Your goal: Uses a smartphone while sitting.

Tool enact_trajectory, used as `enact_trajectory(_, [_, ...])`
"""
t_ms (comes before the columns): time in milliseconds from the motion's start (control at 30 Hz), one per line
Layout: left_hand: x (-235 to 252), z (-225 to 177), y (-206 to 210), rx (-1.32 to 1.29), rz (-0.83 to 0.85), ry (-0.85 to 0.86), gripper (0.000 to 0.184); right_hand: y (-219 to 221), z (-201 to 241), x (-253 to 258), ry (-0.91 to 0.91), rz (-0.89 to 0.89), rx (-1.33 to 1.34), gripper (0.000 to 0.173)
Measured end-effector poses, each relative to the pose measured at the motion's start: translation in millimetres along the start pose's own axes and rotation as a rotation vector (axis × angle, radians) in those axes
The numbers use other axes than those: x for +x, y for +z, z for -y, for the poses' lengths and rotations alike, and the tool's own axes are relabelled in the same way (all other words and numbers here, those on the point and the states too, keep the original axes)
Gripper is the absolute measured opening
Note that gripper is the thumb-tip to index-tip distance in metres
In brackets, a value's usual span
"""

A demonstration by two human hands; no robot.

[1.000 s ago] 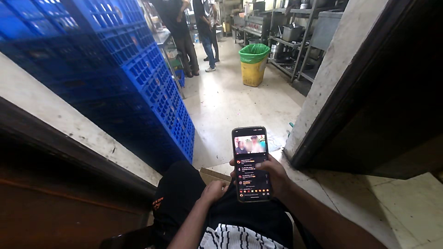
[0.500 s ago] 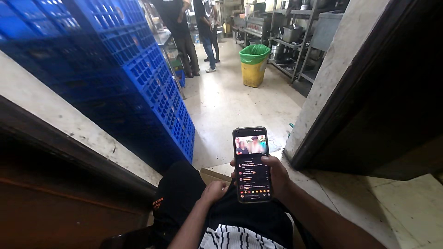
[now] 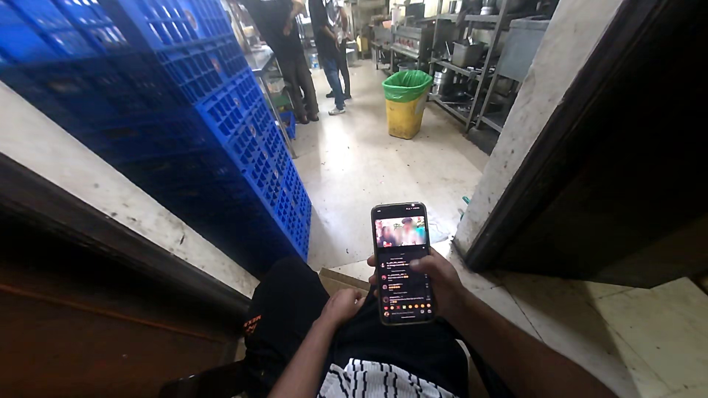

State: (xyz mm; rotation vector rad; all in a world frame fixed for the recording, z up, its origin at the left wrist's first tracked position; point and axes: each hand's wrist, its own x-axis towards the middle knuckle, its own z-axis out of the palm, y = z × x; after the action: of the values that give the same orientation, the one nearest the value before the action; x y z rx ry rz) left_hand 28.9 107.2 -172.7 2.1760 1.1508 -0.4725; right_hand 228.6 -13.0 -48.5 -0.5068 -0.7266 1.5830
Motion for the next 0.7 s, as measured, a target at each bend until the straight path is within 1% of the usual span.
enact_trajectory(167, [0.1,-0.6,-0.1,0.002,-0.002,0.000,0.045,0.3,0.6,1.0,0.031,0.028,0.013,0.068])
enact_trajectory(233, [1.6,1.0,1.3,0.007,-0.010,0.005,0.045,-3.5,-0.9,1.7,0.001,0.070,0.049,0.062])
enact_trajectory(333, [1.3,1.2,1.8,0.005,-0.009,0.006,0.045,-0.7,0.2,0.1,-0.013,0.017,0.029,0.058])
enact_trajectory(500, [-0.5,-0.3,0.3,-0.011,-0.010,0.001,0.044,0.4,0.2,0.2,0.014,0.019,-0.008,0.063])
enact_trajectory(567, [-1.7,-0.1,0.2,-0.014,-0.019,0.010,0.044,1.2,0.3,1.1,0.010,0.021,-0.007,0.068])
enact_trajectory(700, [-3.1,-2.3,-1.7,-0.010,-0.006,0.001,0.043,1.0,1.2,0.8,0.003,0.039,0.017,0.071])
